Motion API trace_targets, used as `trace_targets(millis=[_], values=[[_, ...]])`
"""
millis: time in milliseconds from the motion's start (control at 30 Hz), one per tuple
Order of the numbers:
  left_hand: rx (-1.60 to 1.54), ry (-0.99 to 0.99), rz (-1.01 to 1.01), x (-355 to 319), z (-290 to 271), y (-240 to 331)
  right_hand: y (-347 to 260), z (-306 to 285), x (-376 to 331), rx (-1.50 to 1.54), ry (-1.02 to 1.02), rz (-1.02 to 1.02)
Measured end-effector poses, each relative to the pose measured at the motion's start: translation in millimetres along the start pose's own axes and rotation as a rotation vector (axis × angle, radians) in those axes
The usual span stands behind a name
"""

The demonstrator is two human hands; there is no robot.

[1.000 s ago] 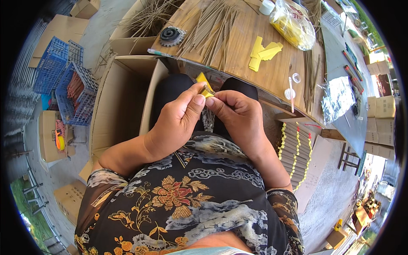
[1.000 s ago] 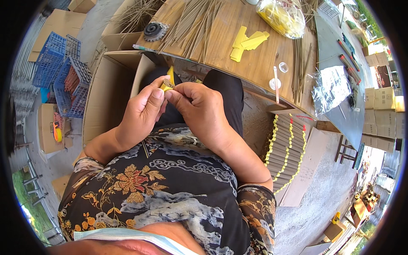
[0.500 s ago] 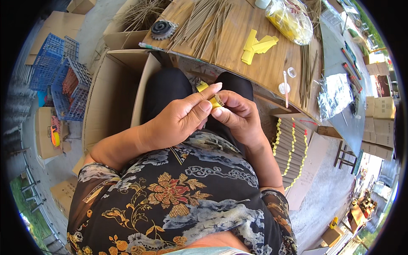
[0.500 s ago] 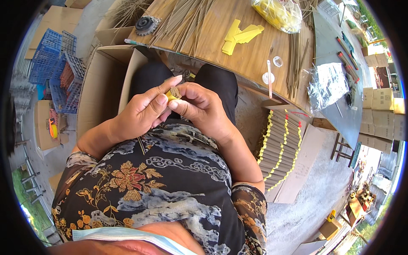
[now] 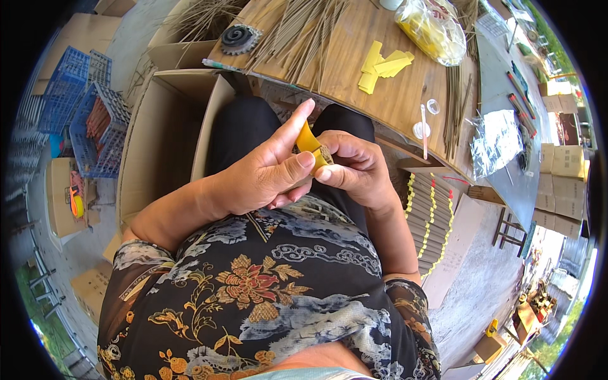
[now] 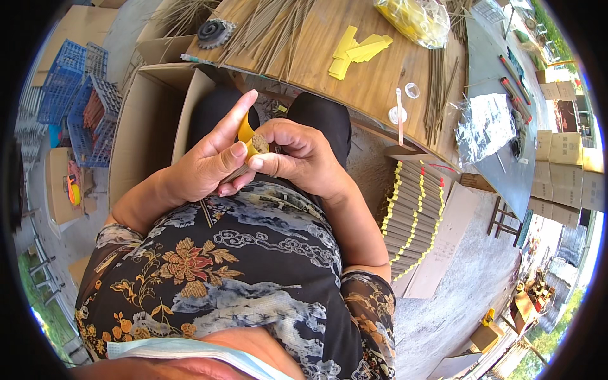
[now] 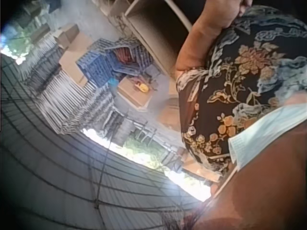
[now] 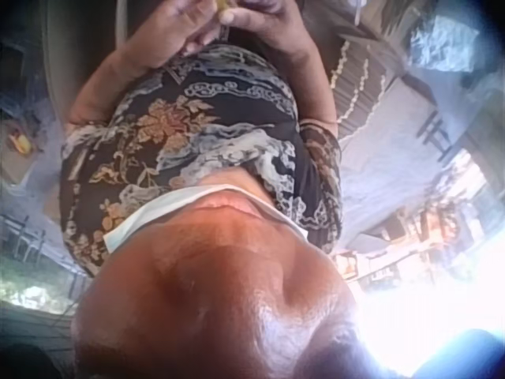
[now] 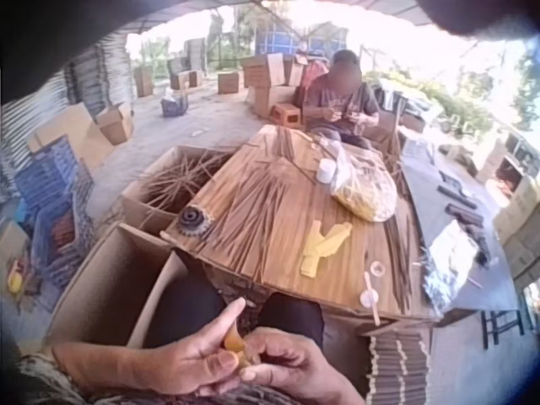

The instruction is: The person gathers thin wooden sticks, aligns them into a bundle, and wraps the bundle with yellow tape. The person uses a small plastic stick to smooth the tape and secures the bundle before placing it aside.

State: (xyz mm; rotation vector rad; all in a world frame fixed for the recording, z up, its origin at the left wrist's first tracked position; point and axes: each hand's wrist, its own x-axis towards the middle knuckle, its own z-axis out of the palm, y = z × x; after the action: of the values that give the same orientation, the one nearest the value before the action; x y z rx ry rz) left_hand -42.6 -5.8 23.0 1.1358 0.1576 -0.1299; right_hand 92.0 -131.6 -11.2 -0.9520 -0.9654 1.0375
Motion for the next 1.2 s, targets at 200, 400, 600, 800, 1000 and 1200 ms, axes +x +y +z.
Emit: trace_targets(millis=[200,400,600,800,1000,1200], values=[[-0.159,-0.047,-0.141,4.1,-6.6,-3.2,-0.9,-3.9,-0.2,0.016,-0.053,0.007],[-0.19,-0.114,-0.248,6.6,-9.4,0.6,-8.7,-5.2,2.4,-0.114,-0.092,-0.057],[-0.243,-0.14,-0.191,11.0,-5.1,-5.3,-16.7,-8.0,6.3,-0.182,-0.133,-0.077],[-0.258,-0.125,-0.19,9.3,-4.3,-4.0,-23.3,-9.6,9.5,-0.325,-0.13,-0.059],[-0.348,-0.15,-0.189,7.6,-8.9,-9.7,-25.3,-9.4,10.3,-0.354,-0.113,-0.055],[-0.43,-0.176,-0.181,6.2,-6.3,-6.2,-32.0,-8.9,9.1,-0.371,-0.164,-0.064]])
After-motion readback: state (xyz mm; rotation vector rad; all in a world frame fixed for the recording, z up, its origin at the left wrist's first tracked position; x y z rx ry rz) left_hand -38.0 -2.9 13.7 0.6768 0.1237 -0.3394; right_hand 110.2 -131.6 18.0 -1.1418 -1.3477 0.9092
